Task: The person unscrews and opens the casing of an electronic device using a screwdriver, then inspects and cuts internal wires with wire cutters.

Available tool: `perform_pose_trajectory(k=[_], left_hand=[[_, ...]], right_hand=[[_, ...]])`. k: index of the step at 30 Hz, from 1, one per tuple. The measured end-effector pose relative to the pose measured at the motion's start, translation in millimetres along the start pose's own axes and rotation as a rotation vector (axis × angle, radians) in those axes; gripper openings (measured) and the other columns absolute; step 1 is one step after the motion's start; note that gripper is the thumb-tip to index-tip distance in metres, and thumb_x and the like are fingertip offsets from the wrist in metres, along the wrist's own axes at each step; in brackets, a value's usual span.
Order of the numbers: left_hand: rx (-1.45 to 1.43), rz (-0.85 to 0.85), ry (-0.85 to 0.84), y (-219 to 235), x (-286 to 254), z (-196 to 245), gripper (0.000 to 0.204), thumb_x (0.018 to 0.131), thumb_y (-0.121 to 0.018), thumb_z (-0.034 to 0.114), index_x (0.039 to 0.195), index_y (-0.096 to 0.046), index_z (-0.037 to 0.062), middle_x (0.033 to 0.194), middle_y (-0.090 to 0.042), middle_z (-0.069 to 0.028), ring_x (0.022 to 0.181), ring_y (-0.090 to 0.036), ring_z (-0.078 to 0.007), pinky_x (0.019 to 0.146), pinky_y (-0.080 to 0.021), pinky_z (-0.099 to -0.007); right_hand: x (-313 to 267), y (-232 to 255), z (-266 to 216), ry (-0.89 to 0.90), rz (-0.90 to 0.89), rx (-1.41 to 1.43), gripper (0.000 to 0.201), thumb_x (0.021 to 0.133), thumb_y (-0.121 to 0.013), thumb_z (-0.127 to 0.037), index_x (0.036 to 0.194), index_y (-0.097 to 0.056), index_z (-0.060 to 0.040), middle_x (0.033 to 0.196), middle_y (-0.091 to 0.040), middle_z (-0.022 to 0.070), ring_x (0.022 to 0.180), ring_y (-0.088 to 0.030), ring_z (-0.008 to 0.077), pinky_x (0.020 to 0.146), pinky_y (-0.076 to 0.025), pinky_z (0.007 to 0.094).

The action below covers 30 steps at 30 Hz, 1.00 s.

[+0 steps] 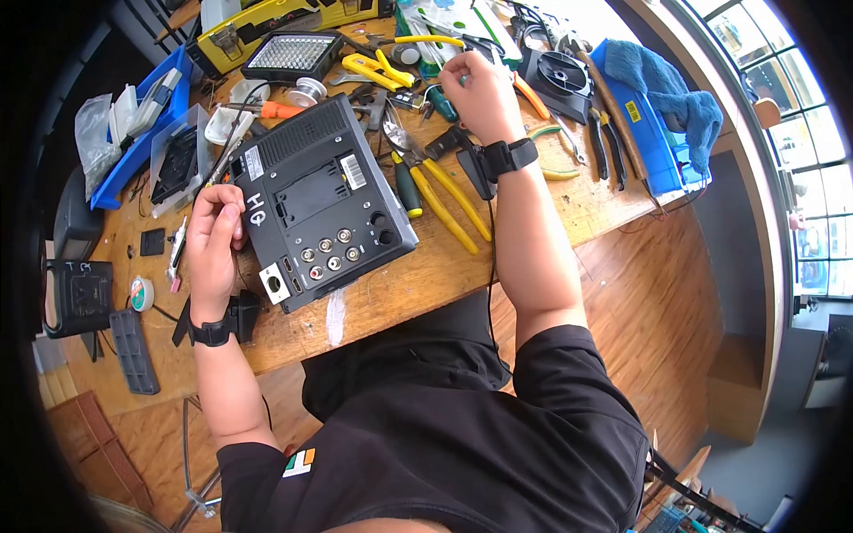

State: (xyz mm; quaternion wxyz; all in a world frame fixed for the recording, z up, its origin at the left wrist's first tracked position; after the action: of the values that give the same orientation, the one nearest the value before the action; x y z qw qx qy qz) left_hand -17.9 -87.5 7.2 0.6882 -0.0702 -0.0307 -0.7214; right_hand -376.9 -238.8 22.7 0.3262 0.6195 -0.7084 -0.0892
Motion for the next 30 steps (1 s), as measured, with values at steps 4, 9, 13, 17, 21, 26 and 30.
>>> perform_pose_trajectory(k=[4, 9, 13, 17, 21, 26, 30], left_hand=[[0.009, 0.008, 0.005, 0, 0, 1, 0.008, 0.104, -0.057, 0.013, 0.11, -0.057, 0.0091, 0.102, -0.056, 0.0044, 0.073, -0.043, -0.0003, 0.063, -0.036, -0.0164], [0.012, -0.002, -0.014, 0, 0, 2, 0.008, 0.104, -0.057, 0.013, 0.111, -0.057, 0.0089, 0.102, -0.057, 0.0041, 0.074, -0.043, -0.0004, 0.064, -0.036, -0.0164], [0.005, -0.007, -0.018, -1, 0, 2, 0.009, 0.104, -0.057, 0.013, 0.111, -0.057, 0.0088, 0.102, -0.057, 0.0041, 0.074, -0.043, -0.0004, 0.064, -0.035, -0.0162], [0.006, -0.002, -0.011, -2, -1, 3, 0.009, 0.104, -0.058, 0.014, 0.111, -0.058, 0.0088, 0.102, -0.056, 0.0043, 0.074, -0.043, -0.0002, 0.064, -0.035, -0.0162], [-0.002, -0.009, -0.019, -2, -1, 3, 0.009, 0.104, -0.058, 0.014, 0.111, -0.058, 0.009, 0.103, -0.057, 0.0047, 0.074, -0.042, 0.0002, 0.064, -0.035, -0.0161], [0.002, 0.007, -0.015, -2, -1, 3, 0.01, 0.104, -0.059, 0.014, 0.111, -0.059, 0.0089, 0.101, -0.057, 0.0054, 0.073, -0.042, 0.0005, 0.063, -0.034, -0.0159], [0.022, -0.01, -0.011, -1, 0, 3, 0.008, 0.104, -0.057, 0.014, 0.111, -0.058, 0.0093, 0.101, -0.056, 0.0047, 0.073, -0.042, 0.0, 0.063, -0.035, -0.0164]], right_hand=[[-4, -6, -4, 0.037, -0.146, -0.26, 0.027, 0.089, -0.077, -0.025, 0.1, -0.07, -0.0018, 0.082, -0.071, 0.0071, 0.072, -0.066, 0.0182, 0.068, -0.054, 0.0327], [-16, -18, -20, 0.245, -0.206, -0.561, 0.035, 0.082, -0.081, -0.027, 0.107, -0.071, -0.0037, 0.089, -0.07, 0.0099, 0.084, -0.068, 0.0263, 0.077, -0.053, 0.0375], [-23, -21, -26, 0.233, -0.21, -0.694, 0.04, 0.082, -0.08, -0.033, 0.112, -0.072, -0.0069, 0.095, -0.07, 0.0114, 0.092, -0.069, 0.0291, 0.08, -0.055, 0.039], [-23, -27, -24, 0.097, -0.309, -0.772, 0.042, 0.085, -0.077, -0.035, 0.117, -0.071, -0.0092, 0.1, -0.071, 0.0123, 0.098, -0.069, 0.0301, 0.085, -0.053, 0.0412], [-24, -35, -24, 0.2, -0.281, -0.834, 0.042, 0.087, -0.075, -0.036, 0.121, -0.068, -0.0129, 0.099, -0.074, 0.0121, 0.099, -0.07, 0.0317, 0.094, -0.048, 0.0488], [-25, -39, -16, 0.115, -0.367, -0.888, 0.045, 0.089, -0.072, -0.035, 0.128, -0.066, -0.0142, 0.095, -0.075, 0.0145, 0.094, -0.071, 0.0341, 0.094, -0.047, 0.0474], [-17, -20, -29, 0.151, -0.201, -0.679, 0.036, 0.088, -0.069, -0.03, 0.119, -0.069, -0.0113, 0.092, -0.074, 0.0156, 0.09, -0.072, 0.0325, 0.091, -0.051, 0.0452]])
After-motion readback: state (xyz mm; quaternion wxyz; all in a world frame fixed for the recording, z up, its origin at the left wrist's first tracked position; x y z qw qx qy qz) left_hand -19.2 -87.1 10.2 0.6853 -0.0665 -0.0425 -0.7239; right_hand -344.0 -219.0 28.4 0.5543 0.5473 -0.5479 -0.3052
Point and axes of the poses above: each hand's wrist, its own x-axis towards the middle knuckle, its own y-axis out of the back of the hand, z = x × y, the point moved 9 cm from there along x, towards the middle knuckle
